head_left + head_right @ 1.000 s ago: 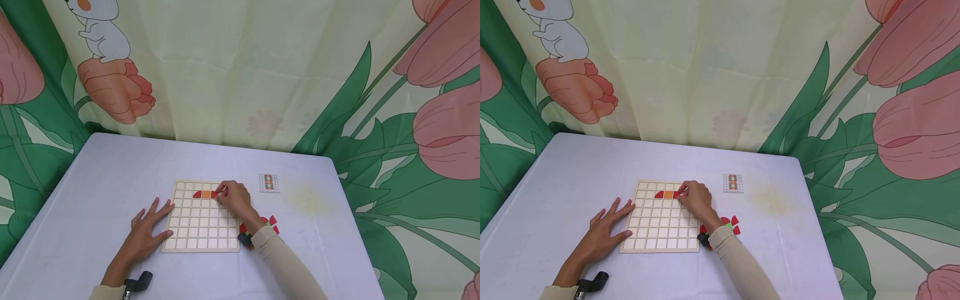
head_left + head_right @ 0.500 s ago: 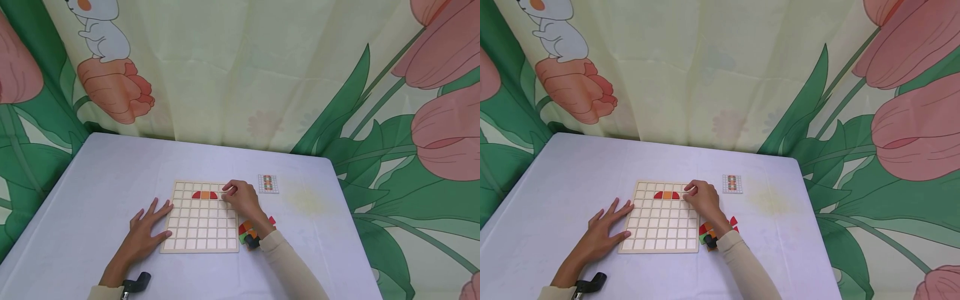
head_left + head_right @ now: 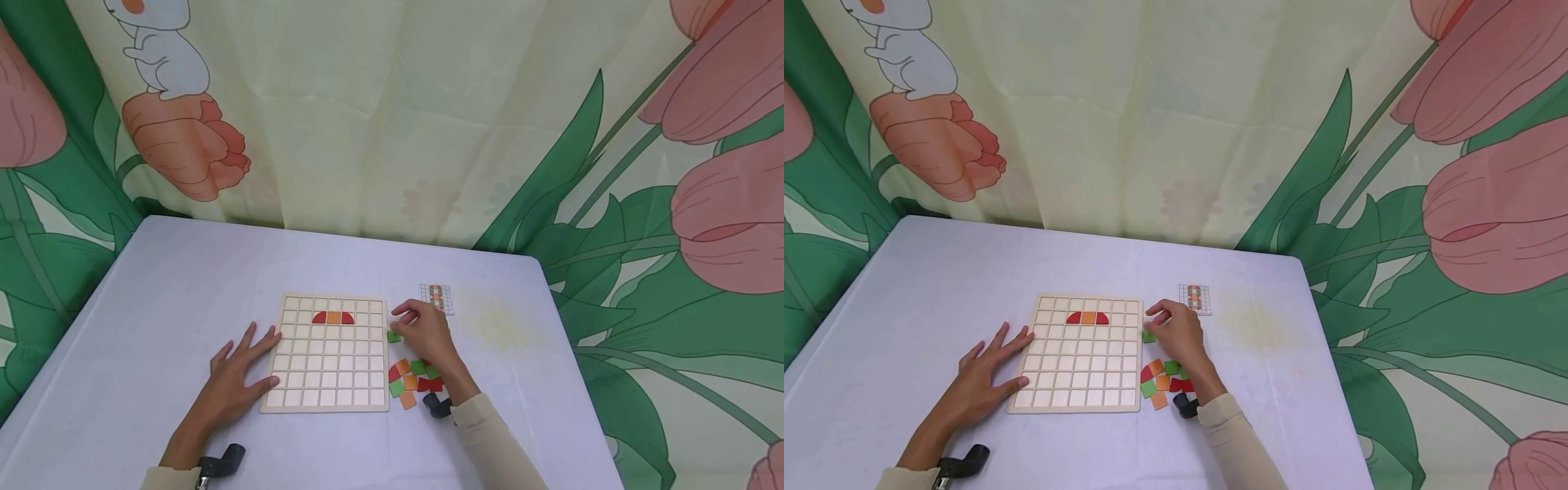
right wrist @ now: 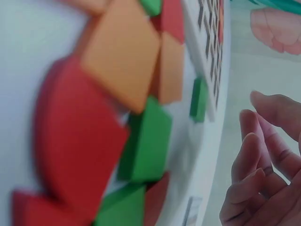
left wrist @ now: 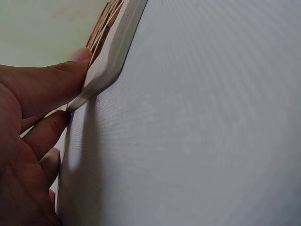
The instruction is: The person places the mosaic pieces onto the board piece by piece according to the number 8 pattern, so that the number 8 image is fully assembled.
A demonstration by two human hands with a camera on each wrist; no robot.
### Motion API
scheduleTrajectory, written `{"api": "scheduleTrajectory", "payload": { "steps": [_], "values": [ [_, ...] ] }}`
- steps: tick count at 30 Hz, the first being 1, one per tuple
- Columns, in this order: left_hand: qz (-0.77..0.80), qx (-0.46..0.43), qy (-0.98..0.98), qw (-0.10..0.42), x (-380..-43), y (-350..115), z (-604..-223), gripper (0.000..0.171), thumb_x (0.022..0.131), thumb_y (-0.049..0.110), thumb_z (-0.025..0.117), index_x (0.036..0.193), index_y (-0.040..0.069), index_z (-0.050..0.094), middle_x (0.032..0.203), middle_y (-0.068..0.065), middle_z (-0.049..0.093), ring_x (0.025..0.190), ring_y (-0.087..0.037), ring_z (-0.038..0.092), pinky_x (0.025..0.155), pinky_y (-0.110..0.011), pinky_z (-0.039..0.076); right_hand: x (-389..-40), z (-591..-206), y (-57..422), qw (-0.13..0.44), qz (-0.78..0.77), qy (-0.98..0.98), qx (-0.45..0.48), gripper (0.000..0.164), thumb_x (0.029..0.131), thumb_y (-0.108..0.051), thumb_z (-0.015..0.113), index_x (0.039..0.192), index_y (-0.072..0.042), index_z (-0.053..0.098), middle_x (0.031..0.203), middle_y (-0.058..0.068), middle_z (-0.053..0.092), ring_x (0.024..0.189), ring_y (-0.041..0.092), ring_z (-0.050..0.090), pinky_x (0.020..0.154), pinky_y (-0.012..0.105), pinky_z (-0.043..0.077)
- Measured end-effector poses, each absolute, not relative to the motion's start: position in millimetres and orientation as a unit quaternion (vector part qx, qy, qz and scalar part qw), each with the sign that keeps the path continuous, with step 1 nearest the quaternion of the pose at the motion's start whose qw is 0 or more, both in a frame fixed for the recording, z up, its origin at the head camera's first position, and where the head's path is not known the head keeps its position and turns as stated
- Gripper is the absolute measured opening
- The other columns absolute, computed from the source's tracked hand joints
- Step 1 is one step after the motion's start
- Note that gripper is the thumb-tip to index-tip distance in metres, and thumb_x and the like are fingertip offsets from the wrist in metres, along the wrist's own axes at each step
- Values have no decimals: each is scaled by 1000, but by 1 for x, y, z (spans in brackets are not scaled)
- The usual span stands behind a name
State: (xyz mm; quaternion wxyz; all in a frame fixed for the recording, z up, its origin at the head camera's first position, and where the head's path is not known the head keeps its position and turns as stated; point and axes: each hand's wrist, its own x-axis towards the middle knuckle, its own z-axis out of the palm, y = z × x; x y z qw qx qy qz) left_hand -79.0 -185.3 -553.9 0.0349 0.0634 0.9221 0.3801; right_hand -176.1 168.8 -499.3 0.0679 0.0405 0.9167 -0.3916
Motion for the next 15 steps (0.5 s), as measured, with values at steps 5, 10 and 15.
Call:
{"api": "scheduleTrajectory", "payload": {
  "steps": [5, 10, 15],
  "values": [
    [379, 63, 922, 35, -78, -186, -554, 83, 88, 24, 85, 161, 17, 47, 169, -16, 39, 166, -43, 13, 127, -69, 6, -170, -503, 178, 79, -394, 914, 54, 20, 89, -22, 87, 107, -22, 78, 86, 0, 68, 64, 22, 59, 52, 28, 49],
    [382, 61, 921, 37, -78, -185, -554, 83, 88, 24, 85, 161, 17, 47, 169, -16, 39, 166, -43, 13, 128, -68, 5, -168, -509, 183, 93, -381, 919, 44, 21, 88, -19, 87, 107, -22, 79, 84, -2, 69, 65, 21, 60, 53, 28, 47],
    [381, 60, 922, 37, -78, -185, -553, 83, 88, 25, 85, 161, 18, 47, 169, -15, 39, 166, -43, 13, 128, -68, 5, -167, -513, 184, 108, -363, 925, 29, 24, 86, -15, 88, 107, -22, 80, 82, -3, 69, 72, 19, 61, 57, 29, 47]
  ]
}}
